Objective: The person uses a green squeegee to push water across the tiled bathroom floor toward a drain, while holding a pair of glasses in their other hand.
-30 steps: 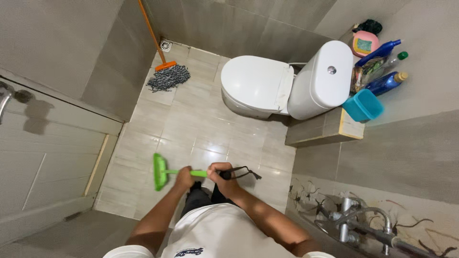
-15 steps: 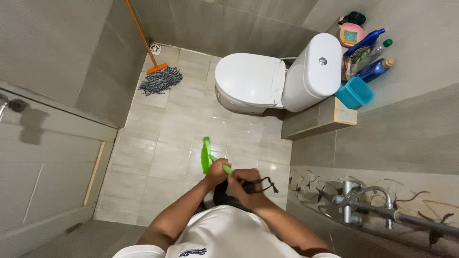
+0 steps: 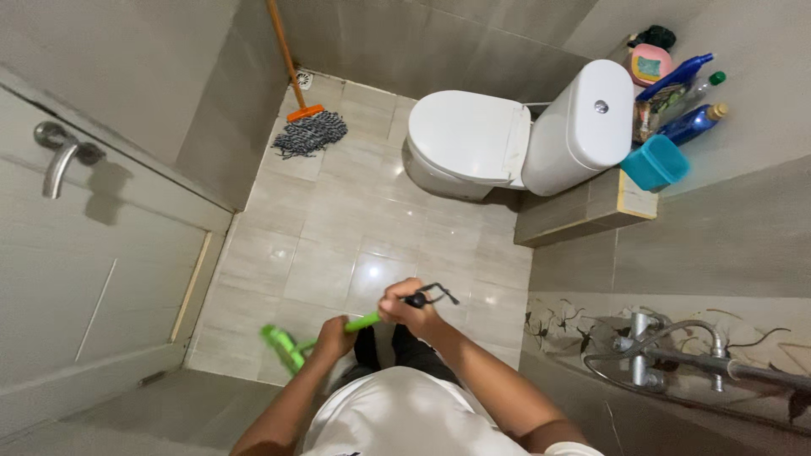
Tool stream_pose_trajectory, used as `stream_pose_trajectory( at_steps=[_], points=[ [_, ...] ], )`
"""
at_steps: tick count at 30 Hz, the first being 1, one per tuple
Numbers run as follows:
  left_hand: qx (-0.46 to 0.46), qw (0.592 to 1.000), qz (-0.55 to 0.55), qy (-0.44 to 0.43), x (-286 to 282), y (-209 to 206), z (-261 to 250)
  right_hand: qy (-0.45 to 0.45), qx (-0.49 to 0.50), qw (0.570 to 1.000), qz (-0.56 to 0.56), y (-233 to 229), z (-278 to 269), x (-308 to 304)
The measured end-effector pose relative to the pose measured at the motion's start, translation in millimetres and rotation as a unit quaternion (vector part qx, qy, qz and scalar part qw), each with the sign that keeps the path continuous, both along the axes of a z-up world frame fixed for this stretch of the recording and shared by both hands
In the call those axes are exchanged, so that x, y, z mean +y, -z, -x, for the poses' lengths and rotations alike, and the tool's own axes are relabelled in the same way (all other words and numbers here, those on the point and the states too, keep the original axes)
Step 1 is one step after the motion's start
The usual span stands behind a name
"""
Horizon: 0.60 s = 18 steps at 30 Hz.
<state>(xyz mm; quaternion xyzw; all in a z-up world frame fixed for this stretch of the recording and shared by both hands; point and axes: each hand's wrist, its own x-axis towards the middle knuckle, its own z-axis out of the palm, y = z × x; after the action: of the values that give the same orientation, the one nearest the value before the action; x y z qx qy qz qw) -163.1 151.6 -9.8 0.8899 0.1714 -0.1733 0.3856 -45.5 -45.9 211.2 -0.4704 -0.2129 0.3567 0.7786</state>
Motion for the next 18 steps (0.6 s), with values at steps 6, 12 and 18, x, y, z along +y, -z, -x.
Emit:
stream_pose_trajectory(
  at_steps=[6, 12, 18],
  points=[
    [-0.167, 0.985, 0.042, -0.014, 15, 2, 32, -0.049, -0.043, 0.997, 0.037, 10, 15, 33],
    [-0.153, 0.98, 0.126, -0.009, -2, 17, -9, 0.044, -0.201, 0.969, 0.137, -28, 21, 31],
    [-0.196, 0.956, 0.199, 0.087, -45, 11, -62, 0.154, -0.237, 0.929, 0.24, -69, 38, 10]
  ],
)
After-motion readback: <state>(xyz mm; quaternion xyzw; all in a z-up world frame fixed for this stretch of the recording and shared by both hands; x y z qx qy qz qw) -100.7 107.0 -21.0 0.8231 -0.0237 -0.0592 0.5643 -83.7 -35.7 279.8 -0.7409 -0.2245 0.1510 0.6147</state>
